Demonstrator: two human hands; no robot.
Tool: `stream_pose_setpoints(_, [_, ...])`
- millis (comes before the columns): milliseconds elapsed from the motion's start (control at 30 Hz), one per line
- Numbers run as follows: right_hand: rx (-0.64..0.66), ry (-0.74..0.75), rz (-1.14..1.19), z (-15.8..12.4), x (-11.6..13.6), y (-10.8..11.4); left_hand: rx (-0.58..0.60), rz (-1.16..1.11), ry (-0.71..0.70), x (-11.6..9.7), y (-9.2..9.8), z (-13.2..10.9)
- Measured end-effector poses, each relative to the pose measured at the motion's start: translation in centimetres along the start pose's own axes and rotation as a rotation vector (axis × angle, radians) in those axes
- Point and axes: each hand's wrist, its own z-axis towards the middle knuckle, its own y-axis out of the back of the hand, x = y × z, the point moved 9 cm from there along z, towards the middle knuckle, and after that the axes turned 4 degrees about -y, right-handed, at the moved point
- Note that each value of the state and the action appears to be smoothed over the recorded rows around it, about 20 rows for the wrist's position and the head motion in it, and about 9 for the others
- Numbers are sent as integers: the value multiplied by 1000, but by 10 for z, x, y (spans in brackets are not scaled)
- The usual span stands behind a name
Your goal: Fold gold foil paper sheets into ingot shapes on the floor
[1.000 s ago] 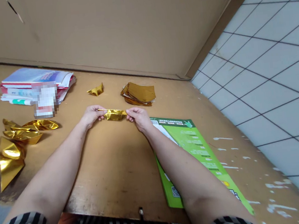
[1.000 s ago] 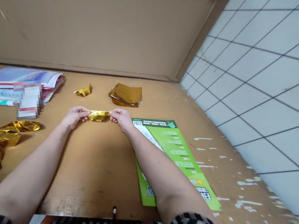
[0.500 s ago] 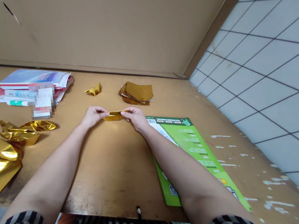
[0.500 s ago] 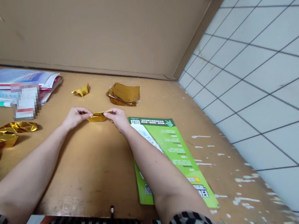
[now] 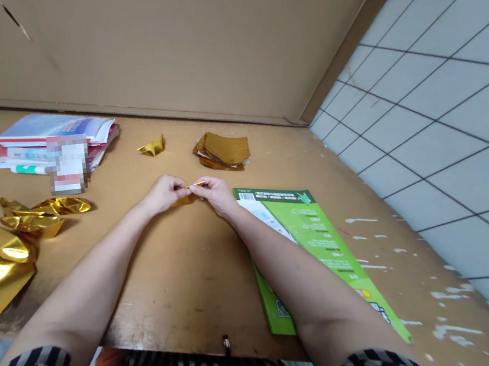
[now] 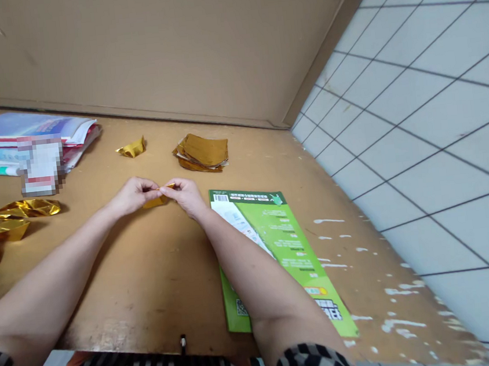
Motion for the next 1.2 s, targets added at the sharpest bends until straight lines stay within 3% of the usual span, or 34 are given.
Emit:
stream_pose_setpoints(467, [-136,-49,186,11,-15,28,9,-177,250,33,13,-5])
stream_pose_setpoints(700, [-83,-50,161,9,-13,20,-55,-215,299,35,17,-7])
stream_pose_setpoints(1000, [-96,-51,123,8,-12,21,33,-279,304,38,9,-7])
stream_pose_setpoints(1200, [5,-52,-1,0,-10,1,56,-347,266,33,-1,-6])
